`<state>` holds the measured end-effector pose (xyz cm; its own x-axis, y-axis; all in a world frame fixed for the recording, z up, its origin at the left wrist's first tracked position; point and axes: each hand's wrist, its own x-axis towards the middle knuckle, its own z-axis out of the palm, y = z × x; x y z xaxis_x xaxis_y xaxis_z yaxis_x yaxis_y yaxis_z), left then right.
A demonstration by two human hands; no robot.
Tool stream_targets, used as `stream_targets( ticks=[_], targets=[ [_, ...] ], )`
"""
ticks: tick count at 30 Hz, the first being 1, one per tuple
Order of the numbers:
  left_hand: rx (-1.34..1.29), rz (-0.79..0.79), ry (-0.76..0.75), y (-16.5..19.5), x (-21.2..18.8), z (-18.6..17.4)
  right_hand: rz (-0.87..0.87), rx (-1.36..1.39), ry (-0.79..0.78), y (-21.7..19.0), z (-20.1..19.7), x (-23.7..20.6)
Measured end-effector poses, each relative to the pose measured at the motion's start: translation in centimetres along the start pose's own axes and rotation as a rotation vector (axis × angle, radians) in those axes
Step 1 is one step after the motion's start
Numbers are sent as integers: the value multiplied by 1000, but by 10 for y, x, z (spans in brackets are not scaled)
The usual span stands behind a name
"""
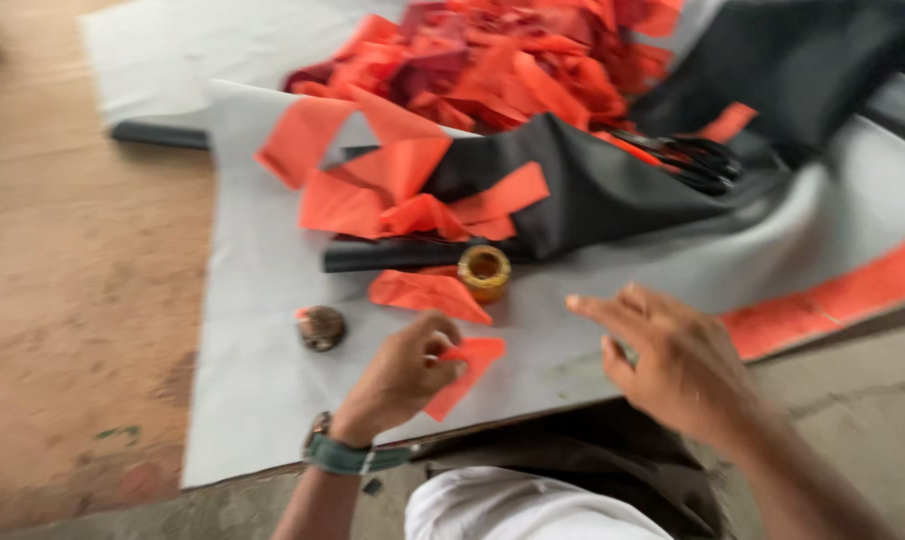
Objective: The person lays orange fabric strips onto a white backing sheet on the work table, applies glue from a small jar onto the strips and the sheet, and presses the strips flat in place. Near the end they pick up a pair of scissors and handle the strips among a pile of cut orange and black fabric pieces.
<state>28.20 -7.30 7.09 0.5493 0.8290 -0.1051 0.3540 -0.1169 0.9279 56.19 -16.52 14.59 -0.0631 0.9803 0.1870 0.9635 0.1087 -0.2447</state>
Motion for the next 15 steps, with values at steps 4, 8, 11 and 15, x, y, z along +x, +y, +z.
stream_targets(
  ticks=[4,8,11,15],
  targets=[
    [50,191,-84,-14,-12,-24,-303,30,12,-22,24,97],
    [-85,-142,-75,-25,-24,-43,-205,-129,-289,-37,52,143],
    [-255,-190,-115,-26,-24,-55,-274,-145,-271,-52,65,160],
    [-338,128,-265,-19,-16,-62,-263,-218,-370,-56,63,169]
  ],
)
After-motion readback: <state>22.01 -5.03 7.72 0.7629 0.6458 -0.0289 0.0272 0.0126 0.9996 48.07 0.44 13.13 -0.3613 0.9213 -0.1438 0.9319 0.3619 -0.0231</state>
